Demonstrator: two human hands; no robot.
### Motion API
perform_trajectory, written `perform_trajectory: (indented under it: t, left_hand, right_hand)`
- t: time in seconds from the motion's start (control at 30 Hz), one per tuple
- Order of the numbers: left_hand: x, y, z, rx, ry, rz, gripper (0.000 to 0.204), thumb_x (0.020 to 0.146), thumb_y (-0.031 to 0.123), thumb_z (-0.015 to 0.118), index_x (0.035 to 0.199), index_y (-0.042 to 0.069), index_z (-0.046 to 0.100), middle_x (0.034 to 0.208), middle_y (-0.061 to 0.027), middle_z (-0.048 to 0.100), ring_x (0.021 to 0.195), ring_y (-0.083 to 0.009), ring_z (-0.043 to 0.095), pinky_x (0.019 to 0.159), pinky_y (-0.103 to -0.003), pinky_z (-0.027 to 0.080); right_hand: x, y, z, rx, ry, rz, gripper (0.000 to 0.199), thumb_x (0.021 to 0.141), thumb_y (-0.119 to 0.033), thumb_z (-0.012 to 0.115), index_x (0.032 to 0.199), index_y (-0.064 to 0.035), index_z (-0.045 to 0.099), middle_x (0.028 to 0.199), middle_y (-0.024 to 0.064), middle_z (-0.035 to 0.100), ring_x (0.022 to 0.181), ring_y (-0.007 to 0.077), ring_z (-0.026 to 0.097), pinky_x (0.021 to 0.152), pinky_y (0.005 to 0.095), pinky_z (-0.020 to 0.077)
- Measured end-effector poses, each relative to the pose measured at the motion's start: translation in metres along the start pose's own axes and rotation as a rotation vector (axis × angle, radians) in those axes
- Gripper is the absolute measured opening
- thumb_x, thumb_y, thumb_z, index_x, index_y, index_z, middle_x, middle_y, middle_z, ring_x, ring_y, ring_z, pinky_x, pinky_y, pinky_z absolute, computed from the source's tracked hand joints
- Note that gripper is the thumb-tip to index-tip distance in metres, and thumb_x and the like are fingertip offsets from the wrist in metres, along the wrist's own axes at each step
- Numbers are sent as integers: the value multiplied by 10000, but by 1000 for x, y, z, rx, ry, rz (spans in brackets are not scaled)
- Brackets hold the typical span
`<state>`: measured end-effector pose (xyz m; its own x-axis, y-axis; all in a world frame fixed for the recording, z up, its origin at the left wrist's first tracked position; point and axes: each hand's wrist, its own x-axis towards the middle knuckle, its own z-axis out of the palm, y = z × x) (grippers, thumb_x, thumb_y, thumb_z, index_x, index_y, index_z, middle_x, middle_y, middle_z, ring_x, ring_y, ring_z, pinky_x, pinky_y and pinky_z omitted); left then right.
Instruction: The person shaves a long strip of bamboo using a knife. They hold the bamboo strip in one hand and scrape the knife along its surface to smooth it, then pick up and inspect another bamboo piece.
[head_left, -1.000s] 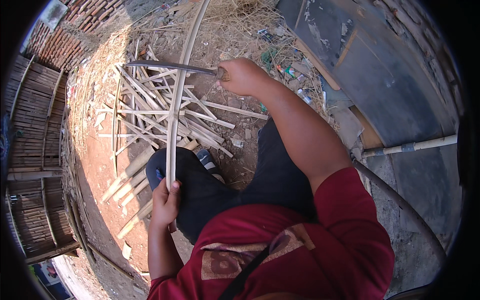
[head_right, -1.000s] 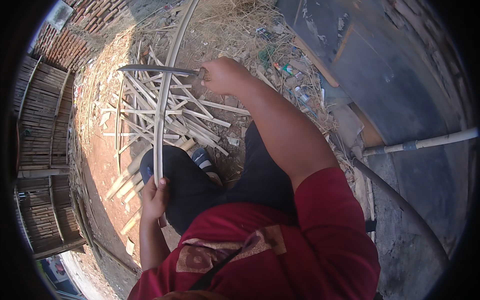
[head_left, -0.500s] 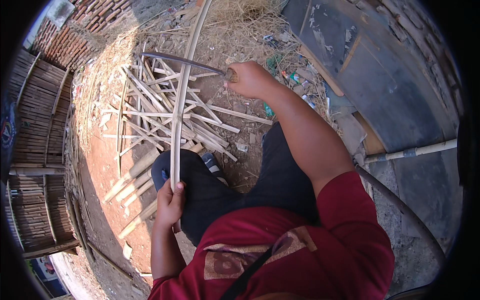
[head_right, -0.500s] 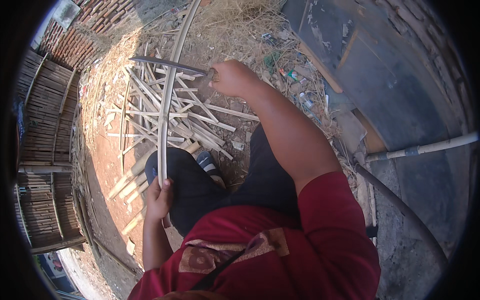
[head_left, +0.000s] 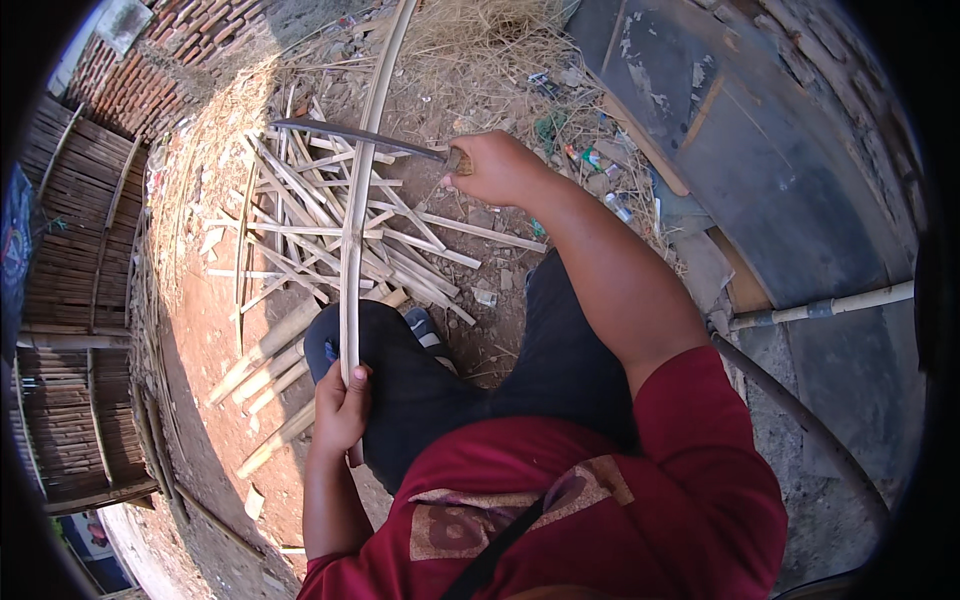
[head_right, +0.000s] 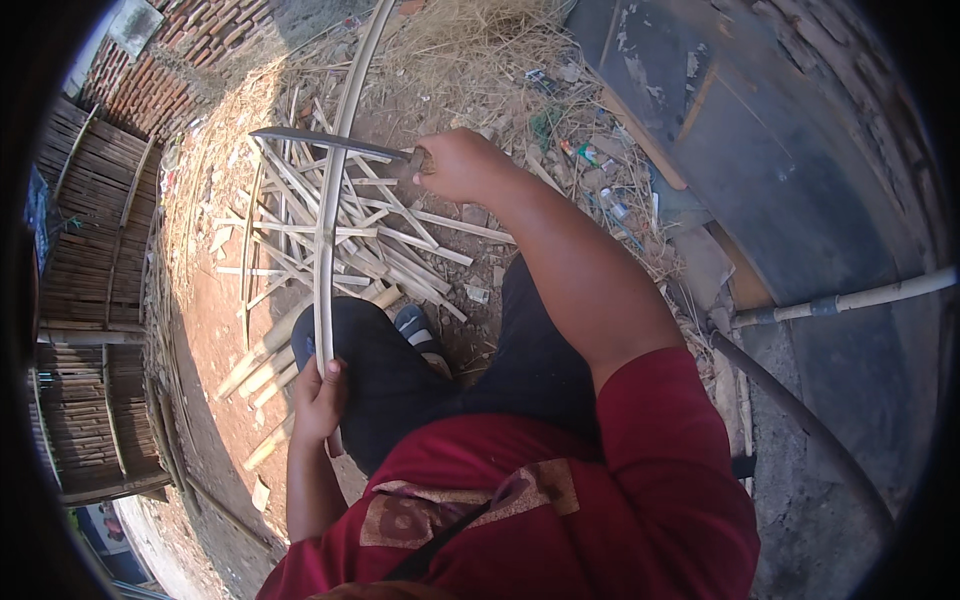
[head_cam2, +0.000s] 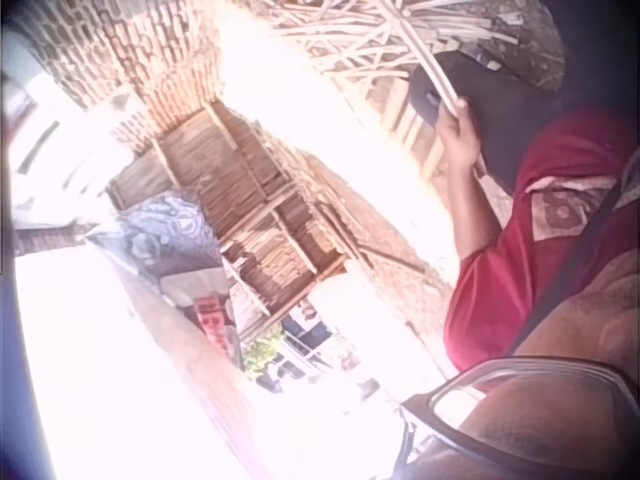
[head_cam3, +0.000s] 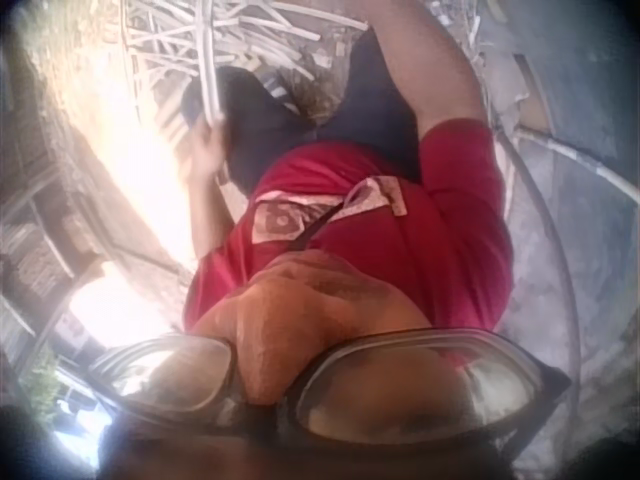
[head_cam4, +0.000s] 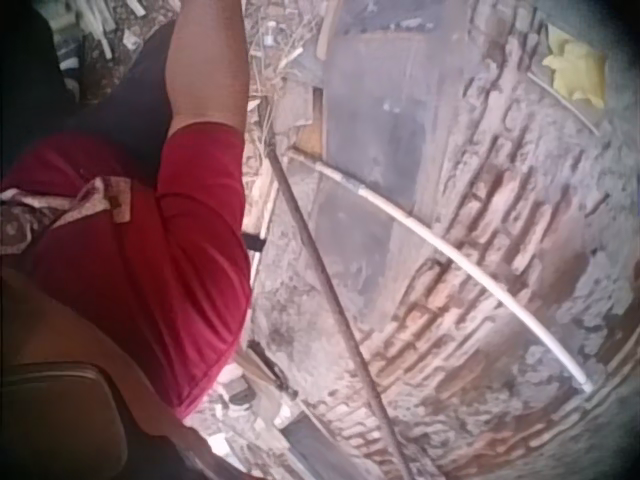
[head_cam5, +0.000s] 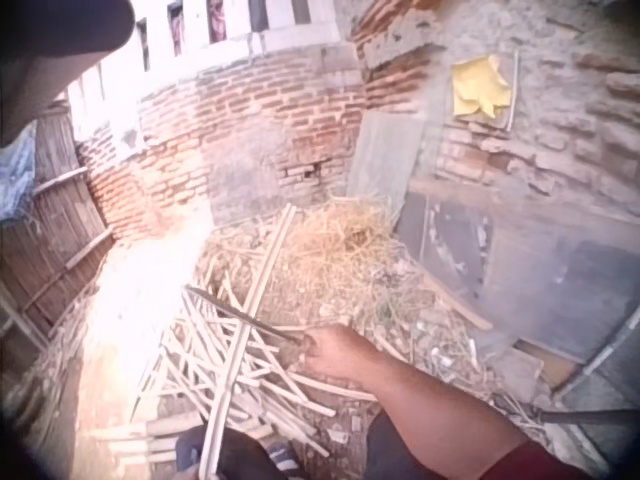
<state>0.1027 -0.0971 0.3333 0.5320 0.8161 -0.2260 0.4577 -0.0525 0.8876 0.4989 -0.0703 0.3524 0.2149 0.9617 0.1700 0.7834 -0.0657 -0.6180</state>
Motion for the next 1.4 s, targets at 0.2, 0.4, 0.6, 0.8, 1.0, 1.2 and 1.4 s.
perform_trajectory:
  t: [0.2,0.4,0.6,0.8,1.0,1.2,1.4]
  left_hand:
    - [1,0,3,-82,-10,-52,356,1062,381,550,988,35,583,642,63,466,540,-33,412,492,-227,314]
    - [-3,3,1,-27,-14,-10,363,1061,390,549,998,35,585,644,62,470,540,-34,416,492,-226,317]
    - [0,5,2,-77,-13,-50,364,1062,388,547,986,33,579,646,61,466,544,-34,414,492,-228,318]
    - [-2,9,3,-20,-17,-20,357,1064,373,548,967,31,574,640,63,459,546,-30,406,490,-229,312]
    - [0,-4,1,-50,-7,-2,354,1067,365,544,964,28,579,638,66,459,547,-27,405,490,-229,307]
    - [2,1,1,-131,-33,-76,337,1065,362,550,986,36,581,647,68,455,547,-27,402,489,-224,308]
    - [-1,3,-1,-45,-26,-41,330,1064,358,553,1011,34,588,655,67,467,548,-30,408,488,-228,317]
  right_hand:
    - [-33,-46,17,-191,-288,-319,405,825,-306,777,1138,-59,705,895,215,712,869,411,694,777,475,549]
    - [-7,-7,6,-78,-102,-157,380,815,-307,765,1143,-125,707,968,201,710,970,403,688,828,491,560]
    - [-23,-18,10,-92,-134,-174,430,832,-331,772,1157,-64,684,949,213,710,907,414,685,784,483,549]
    - [-25,-43,11,-198,-300,-276,420,839,-342,772,1180,-112,691,982,216,711,936,407,689,808,472,551]
    - [-2,7,6,-20,22,25,413,833,-319,762,1197,-131,707,965,188,727,924,383,706,798,489,558]
    - [-33,-53,14,-252,-405,-313,388,830,-295,772,1147,-86,695,930,214,706,920,419,680,775,508,535]
    - [-5,-4,1,-30,-91,-65,468,830,-322,776,1213,-68,685,981,232,712,948,417,687,823,487,545]
